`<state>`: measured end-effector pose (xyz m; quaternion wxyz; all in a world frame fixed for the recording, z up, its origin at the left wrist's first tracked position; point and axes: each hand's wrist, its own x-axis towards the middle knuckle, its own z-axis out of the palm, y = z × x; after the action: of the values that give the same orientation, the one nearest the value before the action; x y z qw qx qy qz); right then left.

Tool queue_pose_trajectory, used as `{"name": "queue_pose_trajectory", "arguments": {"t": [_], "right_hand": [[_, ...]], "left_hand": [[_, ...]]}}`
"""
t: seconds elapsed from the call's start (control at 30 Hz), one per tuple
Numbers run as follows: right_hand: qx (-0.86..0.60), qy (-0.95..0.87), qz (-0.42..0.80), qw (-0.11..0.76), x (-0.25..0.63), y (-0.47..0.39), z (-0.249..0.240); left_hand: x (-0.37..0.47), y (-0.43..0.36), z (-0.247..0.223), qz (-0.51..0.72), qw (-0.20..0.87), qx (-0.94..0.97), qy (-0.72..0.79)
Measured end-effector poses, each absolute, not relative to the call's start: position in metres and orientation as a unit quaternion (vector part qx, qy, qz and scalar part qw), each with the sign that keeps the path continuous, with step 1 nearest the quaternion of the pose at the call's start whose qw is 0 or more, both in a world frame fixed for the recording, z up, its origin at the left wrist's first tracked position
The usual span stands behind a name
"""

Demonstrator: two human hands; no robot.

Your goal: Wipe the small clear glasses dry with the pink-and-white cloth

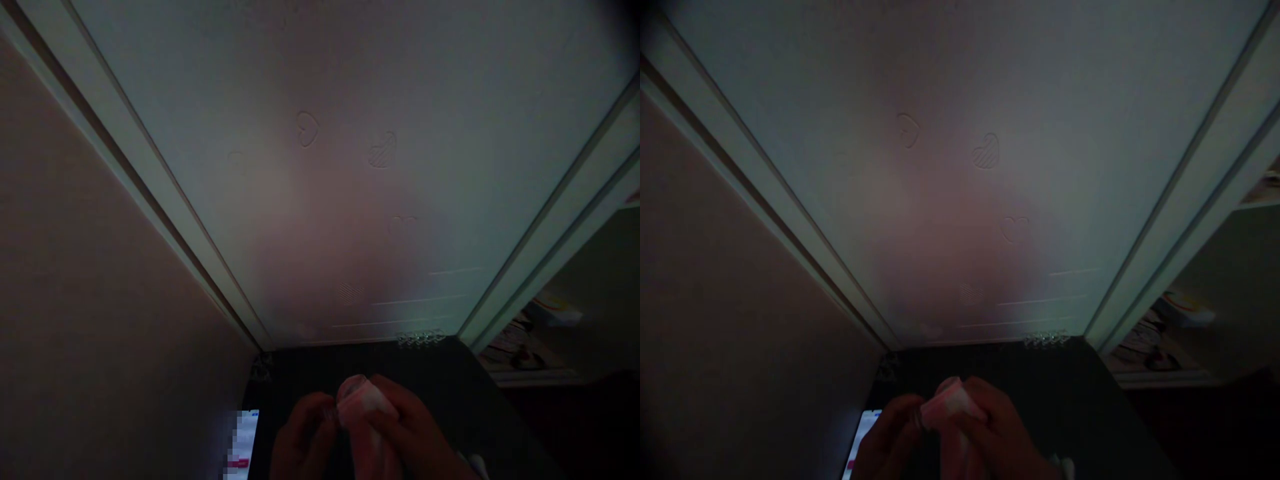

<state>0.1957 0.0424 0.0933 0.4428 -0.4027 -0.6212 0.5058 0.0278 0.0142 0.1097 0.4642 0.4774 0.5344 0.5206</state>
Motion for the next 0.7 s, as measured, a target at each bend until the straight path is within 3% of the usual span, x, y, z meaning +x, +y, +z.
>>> {"name": "queue_pose_trajectory", "arguments": {"t": [0.2,0.43,0.7], "right_hand": [[-0.384,-0.665,0.452,0.454,0.195,0.034,0.089],[-0.421,-0.62,0.465,0.471,0.199,0.025,0.085],[-0.442,-0.597,0.476,0.47,0.204,0.015,0.084]], "left_hand": [[0.03,0.012,0.113,0.474,0.536,0.446,0.537],[0.035,0.0,0.105,0.54,0.493,0.448,0.515],[0.034,-0.006,0.102,0.476,0.503,0.508,0.512]]}}
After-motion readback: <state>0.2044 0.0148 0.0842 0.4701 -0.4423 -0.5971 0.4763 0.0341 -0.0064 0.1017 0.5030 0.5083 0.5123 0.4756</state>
